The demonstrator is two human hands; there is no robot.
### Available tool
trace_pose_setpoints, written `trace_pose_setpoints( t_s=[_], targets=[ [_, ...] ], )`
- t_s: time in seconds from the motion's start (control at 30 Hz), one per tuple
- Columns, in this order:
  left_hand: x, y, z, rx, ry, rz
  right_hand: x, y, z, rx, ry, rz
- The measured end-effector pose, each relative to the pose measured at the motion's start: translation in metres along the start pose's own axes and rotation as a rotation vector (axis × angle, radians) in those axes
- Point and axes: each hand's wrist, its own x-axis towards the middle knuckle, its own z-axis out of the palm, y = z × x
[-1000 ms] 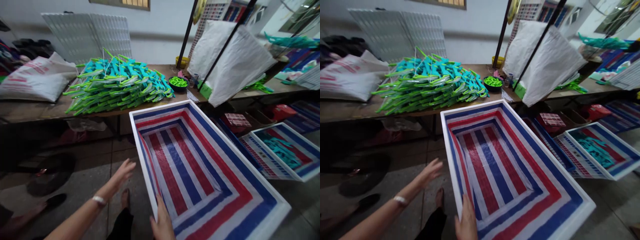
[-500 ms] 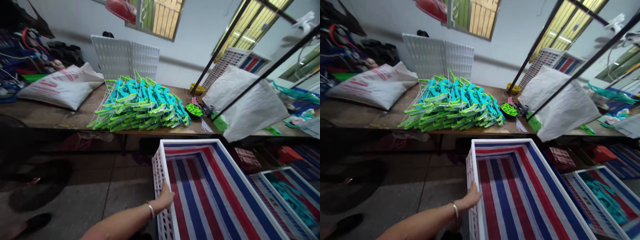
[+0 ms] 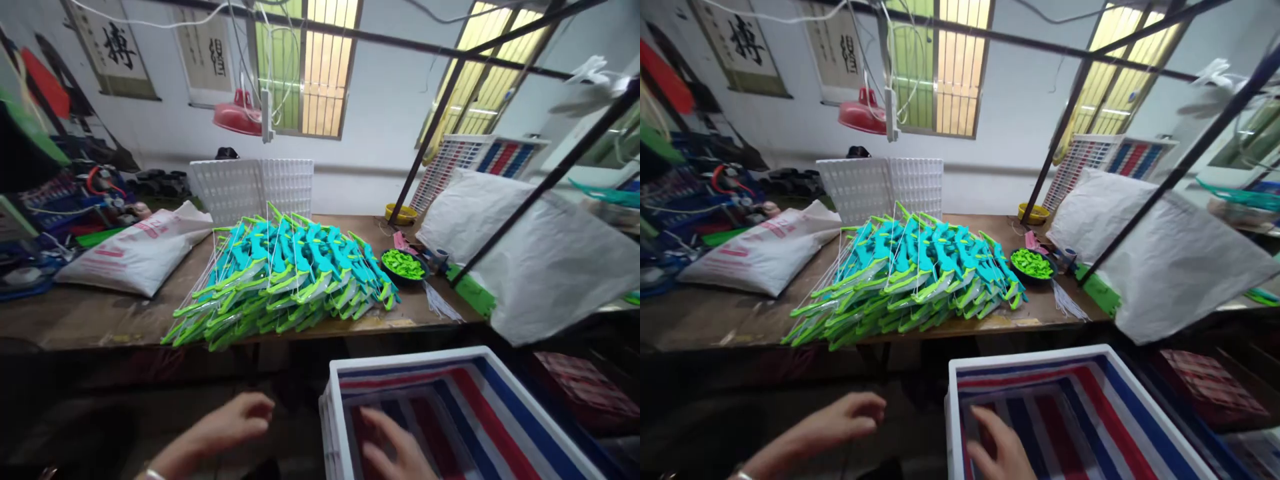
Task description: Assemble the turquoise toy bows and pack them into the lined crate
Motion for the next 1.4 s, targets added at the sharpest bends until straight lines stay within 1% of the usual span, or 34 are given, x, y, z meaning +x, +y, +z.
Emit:
trace_pose_setpoints(
  t_s=[0.03,0.07,0.13,0.17,0.2,0.27,0.33,0.4,0.47,0.5,0.53,0.6,0.67,0.73,0.77,0.87,0.97,1.03,1.1,1.17,1.2,1.23,1.33,1.4],
  targets=[
    [-0.003,0.018,-0.026,-0.058,0.032,0.062,0.034,-0.015,-0.003,0.008,-0.024,-0.079],
    [-0.005,0.034,-0.053,-0.113,0.063,0.124,0.07,-0.033,-0.003,0.006,-0.016,-0.164],
    [-0.004,0.062,-0.103,-0.179,0.149,0.239,0.148,-0.07,0.001,-0.048,0.035,-0.334],
    [-0.001,0.072,-0.127,-0.18,0.202,0.288,0.187,-0.088,0.004,-0.111,0.071,-0.376],
    [0.004,0.081,-0.151,-0.164,0.256,0.333,0.224,-0.105,0.008,-0.213,0.107,-0.383],
    [0.021,0.091,-0.196,-0.083,0.358,0.408,0.292,-0.13,0.016,-0.493,0.164,-0.296],
    [0.048,0.096,-0.239,0.083,0.456,0.47,0.345,-0.146,0.023,-0.709,0.196,-0.175],
    [0.083,0.099,-0.279,0.351,0.57,0.521,0.381,-0.154,0.028,-0.788,0.208,-0.087],
    [0.123,0.1,-0.315,0.676,0.64,0.561,0.406,-0.156,0.031,-0.8,0.214,-0.02],
    [0.143,0.101,-0.331,0.807,0.643,0.581,0.415,-0.157,0.031,-0.801,0.217,0.017],
    [0.161,0.102,-0.344,0.913,0.619,0.599,0.422,-0.156,0.031,-0.792,0.219,0.056],
    [0.194,0.106,-0.364,1.086,0.522,0.634,0.434,-0.153,0.027,-0.746,0.211,0.14],
    [0.217,0.11,-0.376,1.26,0.414,0.681,0.443,-0.148,0.019,-0.663,0.189,0.212],
    [0.233,0.116,-0.383,1.422,0.334,0.737,0.446,-0.144,0.009,-0.55,0.159,0.242],
    [0.238,0.119,-0.385,1.463,0.312,0.763,0.446,-0.143,0.003,-0.483,0.147,0.238],
    [0.246,0.127,-0.389,1.504,0.259,0.809,0.437,-0.147,-0.013,-0.263,0.127,0.177],
    [0.246,0.136,-0.393,1.535,0.207,0.849,0.421,-0.159,-0.022,-0.059,0.132,0.092],
    [0.244,0.141,-0.396,1.567,0.192,0.899,0.413,-0.17,-0.023,0.118,0.095,0.054],
    [0.239,0.146,-0.4,1.6,0.187,0.943,0.41,-0.18,-0.02,0.284,-0.024,0.063],
    [0.229,0.151,-0.408,1.605,0.199,0.945,0.411,-0.187,-0.013,0.369,-0.151,0.105],
    [0.223,0.152,-0.413,1.594,0.205,0.932,0.414,-0.188,-0.009,0.395,-0.175,0.134],
    [0.215,0.154,-0.419,1.574,0.212,0.916,0.418,-0.187,-0.004,0.415,-0.173,0.164],
    [0.185,0.156,-0.439,1.533,0.239,0.855,0.433,-0.18,0.011,0.433,-0.087,0.253],
    [0.163,0.158,-0.451,1.547,0.29,0.811,0.443,-0.173,0.021,0.412,-0.053,0.282]
  ],
)
